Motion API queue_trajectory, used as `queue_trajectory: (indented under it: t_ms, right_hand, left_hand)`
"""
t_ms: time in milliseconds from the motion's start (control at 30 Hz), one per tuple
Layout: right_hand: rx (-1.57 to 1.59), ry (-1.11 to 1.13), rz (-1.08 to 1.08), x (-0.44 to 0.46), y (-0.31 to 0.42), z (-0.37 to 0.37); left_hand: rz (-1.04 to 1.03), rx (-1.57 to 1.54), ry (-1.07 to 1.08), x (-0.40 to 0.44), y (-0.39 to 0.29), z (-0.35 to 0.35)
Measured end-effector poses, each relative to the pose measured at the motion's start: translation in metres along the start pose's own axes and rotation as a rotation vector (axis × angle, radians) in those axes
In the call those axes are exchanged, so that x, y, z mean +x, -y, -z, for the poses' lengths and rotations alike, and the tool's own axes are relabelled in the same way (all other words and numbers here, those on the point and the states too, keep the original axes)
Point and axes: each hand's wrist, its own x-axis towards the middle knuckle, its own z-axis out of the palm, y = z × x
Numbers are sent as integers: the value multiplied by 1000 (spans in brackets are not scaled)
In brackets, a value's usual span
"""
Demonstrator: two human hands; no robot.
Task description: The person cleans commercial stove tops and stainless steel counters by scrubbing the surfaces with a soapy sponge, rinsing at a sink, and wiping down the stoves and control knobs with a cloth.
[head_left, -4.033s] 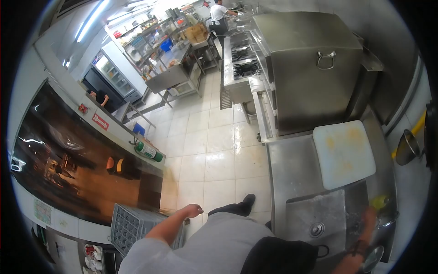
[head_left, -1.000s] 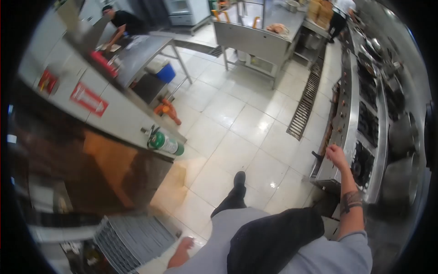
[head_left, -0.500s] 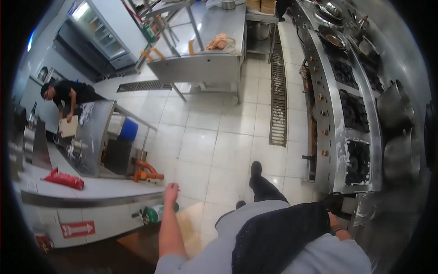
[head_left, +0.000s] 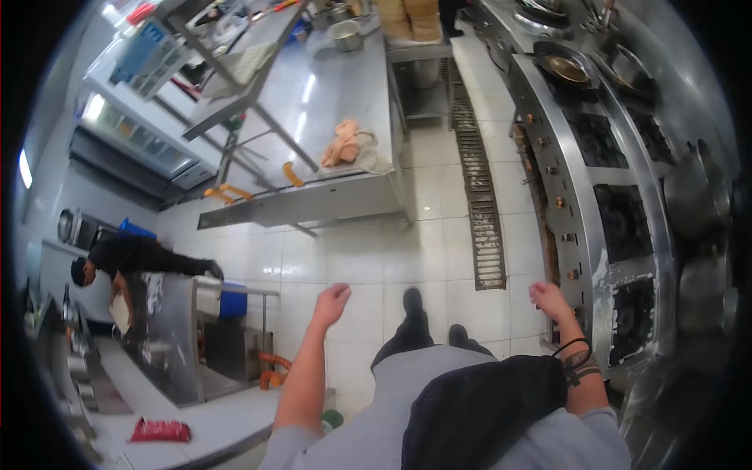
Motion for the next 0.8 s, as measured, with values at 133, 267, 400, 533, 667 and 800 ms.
queue_trajectory:
  t_ms: [133,267,400,533,667,800]
  right_hand:
    - [-72,-201,-51,-6,40,29]
    - [-287,-291,-254,-54,51,31]
    - [-252,-368,-490,-104,8,-6]
    - [-145,-455,-565,-155,-5,-77]
    - [-163,-407,-597,-167,30,-128]
    - [91,-613,-444,-134,110,-119]
  left_hand:
    - [-217,-115,12,162,-47,38]
    - [-404,-178,-228,321,-90,68]
    - [-716,592,-746,381,-160,95]
    - [-339,501,-318,454,-151,124]
    - [-536,-40,-410,457,-220,161]
    - [-769,-347,66,430,-324,145]
